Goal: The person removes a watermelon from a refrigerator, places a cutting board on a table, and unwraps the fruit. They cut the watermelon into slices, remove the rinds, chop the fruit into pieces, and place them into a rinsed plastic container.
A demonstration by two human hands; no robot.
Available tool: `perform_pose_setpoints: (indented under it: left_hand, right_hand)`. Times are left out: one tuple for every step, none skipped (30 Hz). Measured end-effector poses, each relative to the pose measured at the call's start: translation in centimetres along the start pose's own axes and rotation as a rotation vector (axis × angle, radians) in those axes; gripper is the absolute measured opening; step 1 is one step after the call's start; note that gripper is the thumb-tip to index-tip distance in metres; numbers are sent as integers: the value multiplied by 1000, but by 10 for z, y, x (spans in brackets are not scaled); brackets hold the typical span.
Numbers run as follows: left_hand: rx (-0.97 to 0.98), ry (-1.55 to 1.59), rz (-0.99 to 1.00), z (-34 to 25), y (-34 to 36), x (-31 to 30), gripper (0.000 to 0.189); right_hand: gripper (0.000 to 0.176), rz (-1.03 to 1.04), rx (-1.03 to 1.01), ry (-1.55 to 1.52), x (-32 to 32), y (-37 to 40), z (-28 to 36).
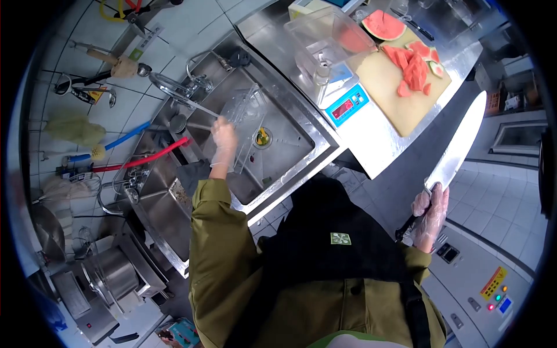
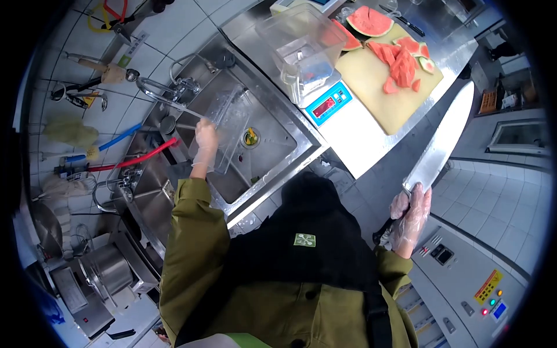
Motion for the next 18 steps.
perform_pose_setpoints:
  left_hand:
    - [-18, -112, 78, -10, -6, 2, 12]
    - [8, -156, 62, -17, -6, -1, 14]
    - [39, -195, 46, -25, -5, -8, 15]
    - [77, -232, 31, -36, -4, -15, 16]
    - [82, -310, 85, -45, -1, -26, 19]
    - [89, -391, 137, -55, 2, -36, 22]
    - [66, -461, 170, -62, 1, -35, 25]
    - [35, -537, 199, -66, -1, -36, 28]
    - [82, -628, 228, -74, 4, -40, 36]
    - [102, -727, 211, -80, 7, -39, 38]
    - [118, -828, 194, -85, 11, -40, 40]
    - [129, -927, 176, -90, 15, -44, 43]
    - [126, -1059, 171, -95, 18, -47, 47]
    - [123, -1071, 204, -97, 19, -50, 46]
    - [118, -1082, 238, -99, 20, -54, 46]
    - [111, -1094, 274, -99, 23, -60, 46]
    - [131, -1238, 295, -105, 33, -79, 41]
    - [111, -1294, 289, -99, 34, -79, 39]
  right_hand:
    - [21, -12, -5, -27, 2, 0, 1]
    - [20, -18, 11, -49, -1, -1, -2]
    - [20, -1, 10, -60, 0, -1, 0]
    - [19, 9, 9, -68, 1, 0, 2]
    - [18, 3, 12, -92, -2, 0, 0]
    - [18, -4, 14, -116, -7, -1, -2]
    - [17, 9, 0, -115, -10, -1, -2]
    - [16, 42, -2, -96, -15, -3, -2]
    - [16, 28, -20, -107, -19, -4, -3]
    - [17, 21, -38, -120, -22, -4, -4]
    - [17, 41, -50, -141, -26, -6, -5]
    - [18, 33, -50, -141, -30, -7, -7]
    - [18, 28, -50, -141, -33, -7, -8]
    - [19, 23, -47, -141, -36, -7, -9]
    - [19, 1, -45, -137, -40, -7, -9]
    - [19, -19, -42, -133, -43, -7, -10]
    - [20, -36, -36, -130, -46, -7, -10]
    - [20, -25, -29, -141, -46, -7, -11]
Point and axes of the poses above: each hand's wrist, its own y-axis away from the middle knuckle, its own x-axis out of the palm, z = x × y, the point moved 6 cm from there along -y, towards the middle knuckle, and after that the axes turned 12 degrees about z, right-handed, at the moved point
